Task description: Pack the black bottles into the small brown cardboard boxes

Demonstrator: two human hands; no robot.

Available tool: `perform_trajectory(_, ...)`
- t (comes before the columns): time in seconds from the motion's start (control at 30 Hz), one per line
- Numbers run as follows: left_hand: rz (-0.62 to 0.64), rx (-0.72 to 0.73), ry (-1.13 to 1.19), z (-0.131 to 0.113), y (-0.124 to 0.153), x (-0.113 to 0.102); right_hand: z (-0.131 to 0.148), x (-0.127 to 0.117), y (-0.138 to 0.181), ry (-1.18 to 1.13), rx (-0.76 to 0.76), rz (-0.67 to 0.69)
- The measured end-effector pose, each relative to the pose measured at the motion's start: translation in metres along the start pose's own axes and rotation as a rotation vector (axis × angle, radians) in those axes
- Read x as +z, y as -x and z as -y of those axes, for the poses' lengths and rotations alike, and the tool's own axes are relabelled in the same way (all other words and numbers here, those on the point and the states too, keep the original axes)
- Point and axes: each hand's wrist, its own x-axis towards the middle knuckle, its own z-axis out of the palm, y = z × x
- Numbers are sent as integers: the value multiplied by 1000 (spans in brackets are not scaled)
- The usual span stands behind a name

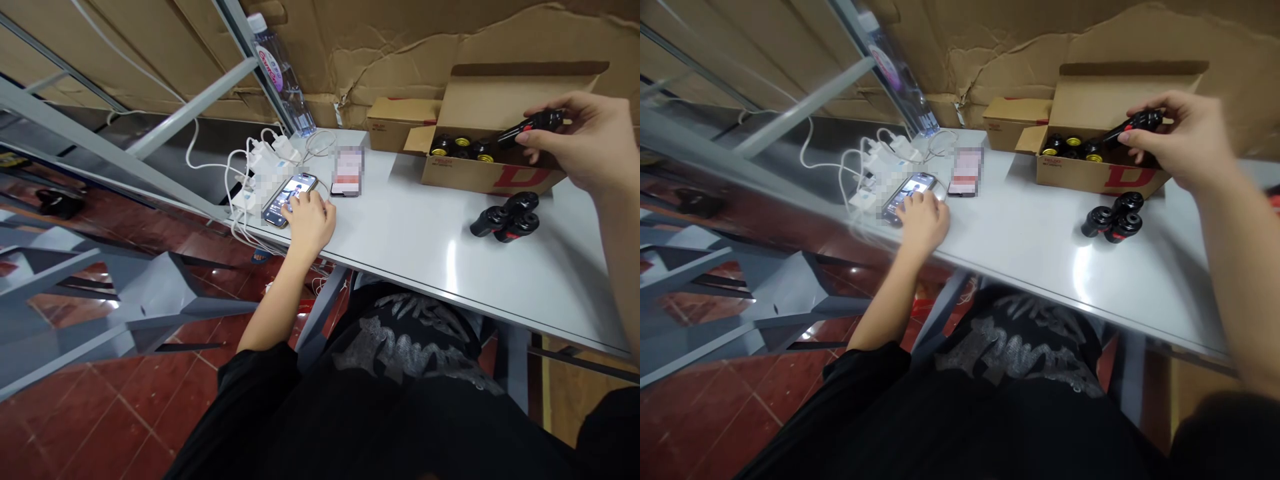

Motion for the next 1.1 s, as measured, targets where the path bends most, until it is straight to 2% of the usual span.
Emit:
perform_trajectory(0.2,-46,34,60,-1,3,1,-2,0,-2,2,18,2)
perform_trajectory(0.33,-4,22,86,-6,4,-4,-8,-2,-5,-29,-19,13)
perform_trajectory(0.53,141,-47,-194,-36,13,-26,-2,-2,-1,13,-40,14)
perform_trajectory(0.63,169,-49,-232,-45,16,-31,2,-1,1,17,-1,9)
perform_trajectory(0.97,114,-30,-192,-37,14,-22,7,-1,4,25,18,34)
perform_trajectory(1.1,100,14,-156,-33,15,-22,-1,-4,2,20,-55,54)
